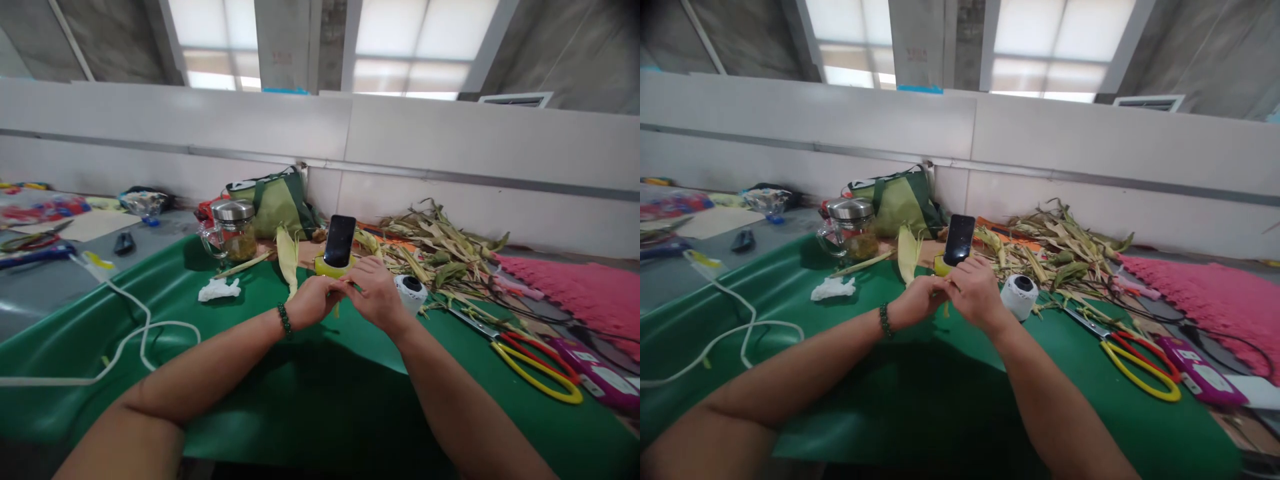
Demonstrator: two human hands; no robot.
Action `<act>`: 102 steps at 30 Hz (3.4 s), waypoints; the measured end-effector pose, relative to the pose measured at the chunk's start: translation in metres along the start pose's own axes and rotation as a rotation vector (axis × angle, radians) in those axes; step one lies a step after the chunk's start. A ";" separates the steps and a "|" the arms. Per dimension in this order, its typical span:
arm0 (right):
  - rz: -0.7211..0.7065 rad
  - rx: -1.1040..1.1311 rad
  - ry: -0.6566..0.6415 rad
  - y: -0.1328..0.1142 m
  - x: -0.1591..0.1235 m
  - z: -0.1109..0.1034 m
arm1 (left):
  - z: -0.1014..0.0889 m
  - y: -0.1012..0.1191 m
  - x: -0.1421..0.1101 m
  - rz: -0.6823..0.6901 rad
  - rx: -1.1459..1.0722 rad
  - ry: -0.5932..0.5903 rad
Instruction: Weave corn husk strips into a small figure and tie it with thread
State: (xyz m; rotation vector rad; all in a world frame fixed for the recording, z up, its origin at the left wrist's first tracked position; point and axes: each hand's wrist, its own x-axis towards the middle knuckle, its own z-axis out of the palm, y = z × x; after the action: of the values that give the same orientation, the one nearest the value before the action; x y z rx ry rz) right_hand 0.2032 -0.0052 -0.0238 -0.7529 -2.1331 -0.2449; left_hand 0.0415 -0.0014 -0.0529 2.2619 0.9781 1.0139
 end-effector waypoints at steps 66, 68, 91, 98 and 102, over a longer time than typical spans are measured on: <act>1.064 1.290 -0.081 0.006 0.008 0.012 | -0.021 0.009 0.006 -0.048 -0.035 0.255; 0.963 1.154 -0.083 0.003 0.008 0.010 | -0.022 0.011 0.005 -0.026 0.053 0.262; 1.093 1.277 -0.113 0.010 0.011 0.000 | -0.034 -0.006 0.013 -0.134 -0.494 -0.054; 1.121 1.309 0.035 0.006 0.012 0.005 | -0.030 -0.008 0.009 0.089 -0.187 0.019; 1.140 1.339 -0.010 -0.001 0.013 0.010 | -0.026 -0.006 0.007 0.203 0.194 0.275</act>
State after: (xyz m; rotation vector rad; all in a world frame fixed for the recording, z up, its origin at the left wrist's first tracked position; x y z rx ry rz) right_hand 0.1902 0.0042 -0.0202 -0.9012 -1.0981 1.5739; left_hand 0.0224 0.0109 -0.0377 2.4640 1.0091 1.4016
